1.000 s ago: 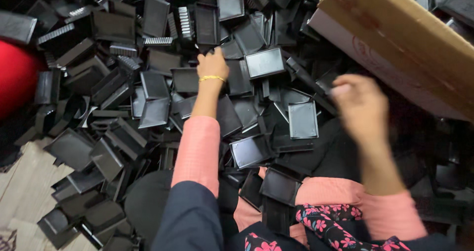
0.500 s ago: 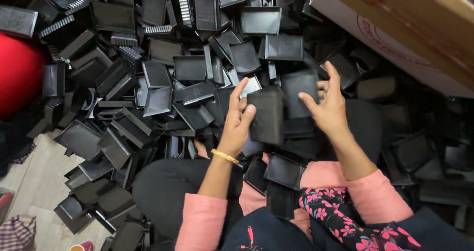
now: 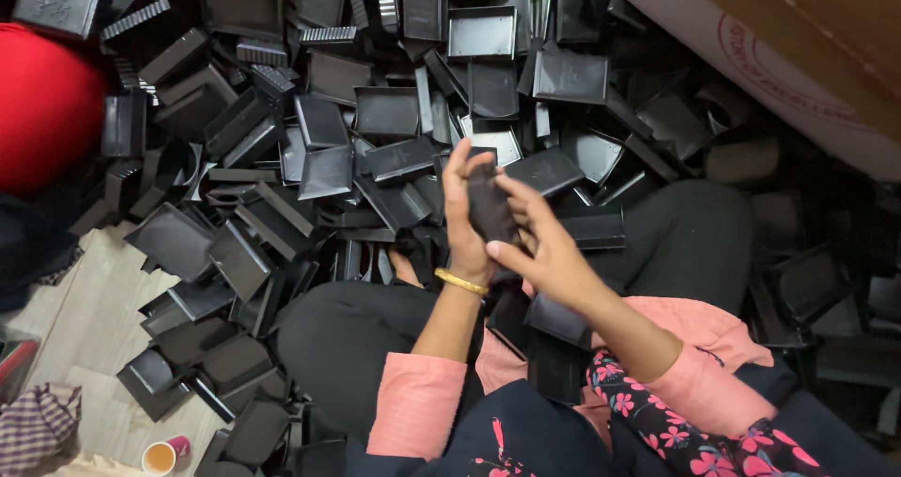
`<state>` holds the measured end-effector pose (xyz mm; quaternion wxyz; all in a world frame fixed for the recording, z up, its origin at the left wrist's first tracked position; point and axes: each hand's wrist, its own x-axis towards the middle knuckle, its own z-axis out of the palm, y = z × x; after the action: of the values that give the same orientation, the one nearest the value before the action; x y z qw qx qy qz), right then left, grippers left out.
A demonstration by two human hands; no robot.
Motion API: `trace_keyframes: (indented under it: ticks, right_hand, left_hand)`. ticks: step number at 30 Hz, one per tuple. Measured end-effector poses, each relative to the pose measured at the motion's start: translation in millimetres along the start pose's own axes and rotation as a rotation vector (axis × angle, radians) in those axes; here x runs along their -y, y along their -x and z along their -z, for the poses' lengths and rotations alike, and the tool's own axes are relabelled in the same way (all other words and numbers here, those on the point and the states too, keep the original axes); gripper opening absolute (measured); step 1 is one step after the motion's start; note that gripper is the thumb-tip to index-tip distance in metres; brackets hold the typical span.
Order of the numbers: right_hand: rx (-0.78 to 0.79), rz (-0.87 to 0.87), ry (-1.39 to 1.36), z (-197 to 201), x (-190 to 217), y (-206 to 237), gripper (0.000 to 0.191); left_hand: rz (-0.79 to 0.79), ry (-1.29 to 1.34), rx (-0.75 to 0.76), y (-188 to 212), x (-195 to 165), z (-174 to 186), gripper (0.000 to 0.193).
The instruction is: The person sits cross-legged on the floor and repeatedly picks up two black plastic components from a large pile. They align and press the parts together to form a single unit, then place the assembled unit back into the pile. This cycle continues throughout the clip.
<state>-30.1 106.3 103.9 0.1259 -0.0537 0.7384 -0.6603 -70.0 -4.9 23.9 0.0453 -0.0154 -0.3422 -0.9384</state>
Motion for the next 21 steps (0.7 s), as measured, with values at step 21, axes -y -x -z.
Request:
trace_keyframes:
  ticks: [21]
  right_hand:
    - [0.153,-0.451,-0.398,34.3,3.2,-8.6,0.059]
  left_hand:
    - [-0.146,-1.046,0.019,-19.7,-40.7,7.7,0.06]
